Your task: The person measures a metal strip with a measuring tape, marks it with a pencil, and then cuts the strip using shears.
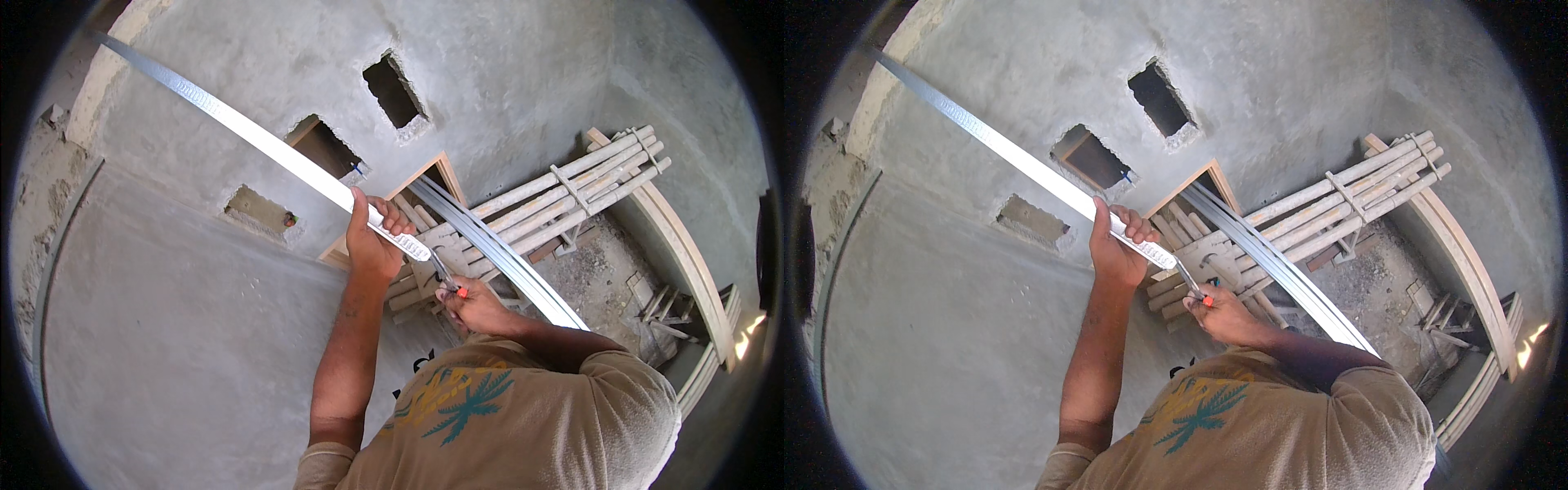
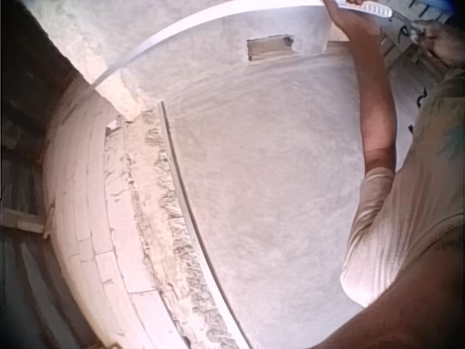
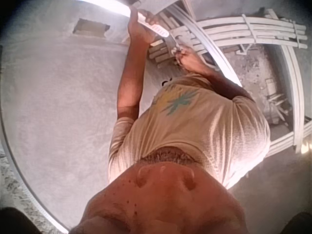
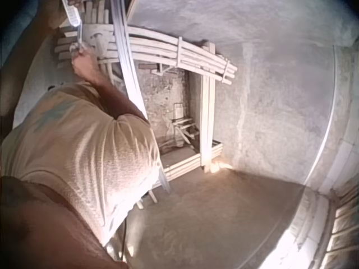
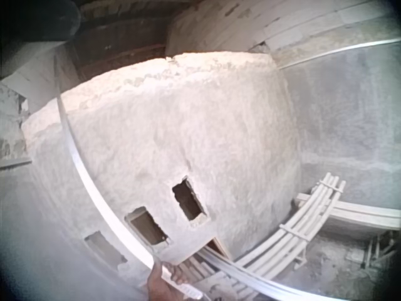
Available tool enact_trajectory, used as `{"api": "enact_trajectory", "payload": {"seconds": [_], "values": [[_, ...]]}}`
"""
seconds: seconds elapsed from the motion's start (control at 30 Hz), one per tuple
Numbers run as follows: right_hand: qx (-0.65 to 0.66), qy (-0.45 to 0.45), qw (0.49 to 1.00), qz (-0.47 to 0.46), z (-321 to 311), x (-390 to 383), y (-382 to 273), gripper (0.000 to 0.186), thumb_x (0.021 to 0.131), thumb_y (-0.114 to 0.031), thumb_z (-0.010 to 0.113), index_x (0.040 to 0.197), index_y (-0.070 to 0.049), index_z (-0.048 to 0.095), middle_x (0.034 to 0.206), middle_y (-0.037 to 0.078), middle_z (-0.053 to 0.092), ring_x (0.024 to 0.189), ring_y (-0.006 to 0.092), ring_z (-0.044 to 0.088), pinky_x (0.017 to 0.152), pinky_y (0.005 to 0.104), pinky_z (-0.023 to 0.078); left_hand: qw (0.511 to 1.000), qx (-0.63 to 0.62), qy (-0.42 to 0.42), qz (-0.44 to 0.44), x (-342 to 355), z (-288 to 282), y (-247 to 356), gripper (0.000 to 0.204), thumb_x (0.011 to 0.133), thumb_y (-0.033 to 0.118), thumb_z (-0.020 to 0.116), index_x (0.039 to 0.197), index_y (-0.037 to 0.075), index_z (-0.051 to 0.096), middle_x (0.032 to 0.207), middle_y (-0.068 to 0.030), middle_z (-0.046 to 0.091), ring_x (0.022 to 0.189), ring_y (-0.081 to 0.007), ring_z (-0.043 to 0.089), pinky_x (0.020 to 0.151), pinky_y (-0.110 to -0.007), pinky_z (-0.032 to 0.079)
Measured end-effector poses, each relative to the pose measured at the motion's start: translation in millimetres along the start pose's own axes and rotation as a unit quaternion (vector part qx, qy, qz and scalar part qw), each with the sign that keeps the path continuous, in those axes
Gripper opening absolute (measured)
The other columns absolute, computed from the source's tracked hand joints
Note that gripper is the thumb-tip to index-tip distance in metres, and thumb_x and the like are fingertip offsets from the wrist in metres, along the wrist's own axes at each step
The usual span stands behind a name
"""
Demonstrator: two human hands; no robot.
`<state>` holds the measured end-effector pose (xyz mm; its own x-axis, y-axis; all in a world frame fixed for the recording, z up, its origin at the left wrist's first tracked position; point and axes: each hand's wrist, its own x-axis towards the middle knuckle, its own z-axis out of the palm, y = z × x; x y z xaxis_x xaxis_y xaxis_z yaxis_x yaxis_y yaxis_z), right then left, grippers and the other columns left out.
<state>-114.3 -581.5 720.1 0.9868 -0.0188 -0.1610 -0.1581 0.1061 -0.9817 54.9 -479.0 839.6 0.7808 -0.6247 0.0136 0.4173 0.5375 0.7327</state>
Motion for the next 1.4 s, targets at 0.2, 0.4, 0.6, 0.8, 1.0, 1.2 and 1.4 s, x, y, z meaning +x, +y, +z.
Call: {"api": "enact_trajectory", "payload": {"seconds": [0.2,0.4,0.6,0.8,1.0,1.2,1.4], "values": [[0.03,0.003,0.999,0.023,5.4,-0.1,-3.0,0.032,0.106,-0.037,0.055,0.099,-0.006,0.056,0.064,0.003,0.05,0.058,0.0131,0.051,0.057,0.034,0.045,1.0,-0.011,-0.002,-0.011,-0.6,0.0,1.6,0.055,0.107,0.056,0.042,0.077,0.012,0.055,0.064,-0.0013,0.044,0.057,-0.0153,0.042,0.062,-0.034,0.039],[-0.009,0.034,0.999,-0.03,8.3,-0.5,-0.2,0.033,0.106,-0.034,0.057,0.093,-0.005,0.055,0.07,0.002,0.049,0.066,0.0122,0.045,0.063,0.033,0.043,1.0,-0.011,0.007,-0.009,-2.9,1.6,2.4,0.054,0.106,0.057,0.044,0.076,0.012,0.054,0.064,-0.0006,0.043,0.057,-0.0144,0.041,0.062,-0.034,0.038],[0.054,0.016,0.998,0.007,16.1,-7.8,-6.5,0.03,0.106,-0.031,0.058,0.094,-0.004,0.057,0.073,-0.001,0.048,0.071,0.0096,0.045,0.067,0.0313,0.043,1.0,-0.01,0.024,0.002,-9.3,-1.0,5.8,0.053,0.105,0.057,0.046,0.076,0.013,0.053,0.064,-0.0004,0.042,0.056,-0.014,0.041,0.061,-0.034,0.038],[0.024,-0.089,0.995,0.03,-6.9,-21.1,-17.7,0.033,0.105,-0.034,0.059,0.116,-0.003,0.062,0.084,0.003,0.058,0.078,0.01,0.053,0.074,0.0292,0.047,0.994,0.038,0.1,0.026,-24.6,-4.1,9.2,0.045,0.105,0.052,0.052,0.078,0.015,0.053,0.063,0.0013,0.043,0.05,-0.0117,0.041,0.053,-0.03,0.038],[-0.129,-0.139,0.982,0.006,-16.4,-15.4,-21.5,0.039,0.102,-0.039,0.062,0.117,-0.003,0.063,0.09,0.011,0.064,0.083,0.0207,0.06,0.08,0.0368,0.049,0.998,0.063,0.022,0.004,-35.6,-22.1,19.3,0.04,0.106,0.046,0.053,0.077,0.017,0.051,0.06,0.0031,0.04,0.045,-0.009,0.039,0.045,-0.026,0.037],[-0.211,-0.118,0.97,-0.037,-11.2,-9.0,-33.9,0.04,0.102,-0.043,0.06,0.111,-0.005,0.064,0.096,0.019,0.067,0.094,0.036,0.063,0.087,0.0453,0.049,0.998,0.06,-0.011,0.002,-42.5,-19.5,22.2,0.038,0.106,0.042,0.053,0.077,0.017,0.049,0.06,0.0035,0.038,0.045,-0.0086,0.037,0.045,-0.026,0.037],[-0.23,-0.128,0.963,-0.054,-8.0,-6.3,-40.2,0.04,0.102,-0.044,0.059,0.11,-0.004,0.064,0.098,0.02,0.067,0.097,0.0356,0.064,0.089,0.0449,0.049,0.998,0.046,-0.045,-0.009,-45.5,-26.4,26.5,0.036,0.107,0.04,0.05,0.08,0.016,0.049,0.06,0.0031,0.038,0.045,-0.0086,0.037,0.045,-0.026,0.037]]}}
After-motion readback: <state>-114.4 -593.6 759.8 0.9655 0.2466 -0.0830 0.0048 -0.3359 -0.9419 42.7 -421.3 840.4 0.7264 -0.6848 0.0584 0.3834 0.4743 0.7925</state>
